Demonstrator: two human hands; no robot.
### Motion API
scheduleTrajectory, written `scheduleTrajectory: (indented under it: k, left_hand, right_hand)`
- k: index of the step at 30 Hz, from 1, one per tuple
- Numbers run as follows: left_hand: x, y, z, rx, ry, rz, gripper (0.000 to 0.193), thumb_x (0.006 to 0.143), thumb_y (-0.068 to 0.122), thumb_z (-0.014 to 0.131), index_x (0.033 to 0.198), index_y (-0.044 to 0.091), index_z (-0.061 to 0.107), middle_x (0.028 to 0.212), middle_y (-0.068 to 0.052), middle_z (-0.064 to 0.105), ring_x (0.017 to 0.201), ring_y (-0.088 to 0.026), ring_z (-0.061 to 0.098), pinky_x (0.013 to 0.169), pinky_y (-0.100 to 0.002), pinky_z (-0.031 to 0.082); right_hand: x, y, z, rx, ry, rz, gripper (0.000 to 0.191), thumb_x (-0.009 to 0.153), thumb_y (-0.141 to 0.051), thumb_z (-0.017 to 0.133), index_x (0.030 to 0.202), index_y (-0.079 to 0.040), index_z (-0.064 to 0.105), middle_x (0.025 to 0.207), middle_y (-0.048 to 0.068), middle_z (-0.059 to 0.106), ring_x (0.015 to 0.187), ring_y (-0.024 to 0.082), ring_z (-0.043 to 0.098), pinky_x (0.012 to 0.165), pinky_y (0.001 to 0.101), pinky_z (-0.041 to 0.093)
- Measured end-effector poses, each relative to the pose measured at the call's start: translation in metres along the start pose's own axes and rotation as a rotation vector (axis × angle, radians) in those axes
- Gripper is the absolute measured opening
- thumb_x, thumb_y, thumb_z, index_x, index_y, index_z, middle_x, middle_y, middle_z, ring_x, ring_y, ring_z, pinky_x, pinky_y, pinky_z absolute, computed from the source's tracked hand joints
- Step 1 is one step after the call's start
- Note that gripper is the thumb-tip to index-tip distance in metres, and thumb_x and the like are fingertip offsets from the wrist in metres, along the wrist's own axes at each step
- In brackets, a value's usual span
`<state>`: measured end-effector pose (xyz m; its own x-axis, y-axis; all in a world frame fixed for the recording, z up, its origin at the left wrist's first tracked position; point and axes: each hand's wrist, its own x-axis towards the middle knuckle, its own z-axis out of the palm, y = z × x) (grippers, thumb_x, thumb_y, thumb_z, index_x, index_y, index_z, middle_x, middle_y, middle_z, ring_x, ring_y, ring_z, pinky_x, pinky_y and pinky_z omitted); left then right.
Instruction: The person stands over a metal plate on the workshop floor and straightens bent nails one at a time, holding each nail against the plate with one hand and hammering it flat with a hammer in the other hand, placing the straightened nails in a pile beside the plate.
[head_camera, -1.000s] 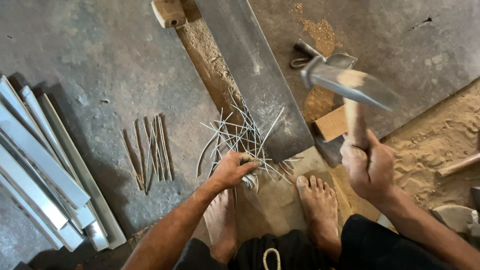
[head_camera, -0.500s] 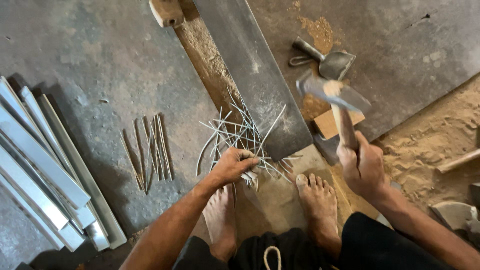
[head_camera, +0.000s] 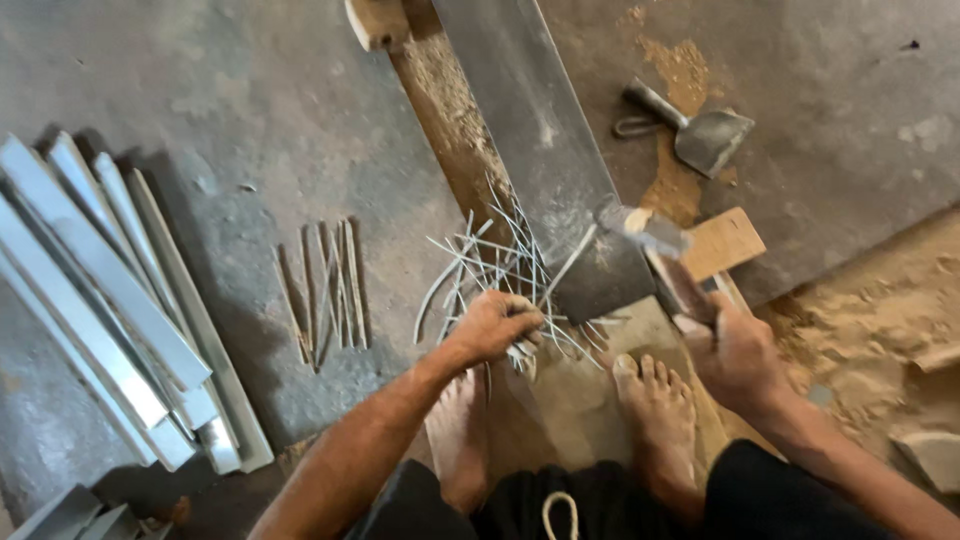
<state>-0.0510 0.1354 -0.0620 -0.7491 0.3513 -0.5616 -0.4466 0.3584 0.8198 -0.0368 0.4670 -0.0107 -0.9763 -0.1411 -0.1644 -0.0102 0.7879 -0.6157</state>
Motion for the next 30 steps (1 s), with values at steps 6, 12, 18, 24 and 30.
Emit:
scheduleTrajectory:
  k: [6,12,18,24,30]
  left_hand:
    - [-0.002,0.004,0.001,0.166,0.08,0.079,0.021,0.09,0.024,0.071,0.092,0.005,0.08,0.077,-0.007,0.078,0.068,-0.014,0.074,0.066,-0.031,0.059]
    - [-0.004,0.007,0.005,0.503,0.299,0.338,0.02,0.086,0.028,0.078,0.093,0.01,0.082,0.077,-0.012,0.075,0.067,-0.023,0.072,0.066,-0.036,0.055]
    - [0.016,0.001,0.006,-0.067,0.134,0.076,0.017,0.089,0.02,0.075,0.089,0.003,0.079,0.069,-0.002,0.074,0.06,-0.007,0.066,0.057,-0.027,0.055]
    - [0.019,0.007,0.007,-0.068,0.134,0.031,0.015,0.089,0.015,0.074,0.088,0.001,0.078,0.069,-0.002,0.072,0.059,-0.007,0.063,0.055,-0.025,0.052]
    - [0.013,0.012,0.007,-0.23,0.072,-0.034,0.014,0.091,0.014,0.072,0.09,0.001,0.077,0.071,-0.002,0.072,0.06,-0.007,0.062,0.055,-0.026,0.052]
  right_hand:
    - [0.006,-0.004,0.009,-0.255,-0.265,0.158,0.042,0.098,-0.043,0.057,0.097,-0.001,0.052,0.075,0.03,0.068,0.076,0.05,0.066,0.069,0.0595,0.051]
    - [0.003,-0.015,0.006,-0.14,-0.262,0.165,0.04,0.098,-0.04,0.056,0.097,0.0,0.053,0.073,0.03,0.067,0.073,0.051,0.065,0.066,0.06,0.049]
    - [-0.004,-0.012,-0.013,0.042,-0.071,0.047,0.03,0.099,-0.033,0.053,0.098,-0.003,0.056,0.061,0.022,0.061,0.053,0.036,0.064,0.053,0.0491,0.05]
    - [-0.005,-0.012,-0.001,0.095,-0.088,-0.127,0.028,0.1,-0.03,0.053,0.098,-0.002,0.058,0.064,0.013,0.064,0.05,0.023,0.063,0.046,0.0405,0.052]
    - [-0.001,-0.003,-0.004,0.157,-0.058,0.128,0.022,0.1,-0.022,0.052,0.104,-0.002,0.059,0.063,0.01,0.06,0.044,0.02,0.055,0.04,0.0412,0.048]
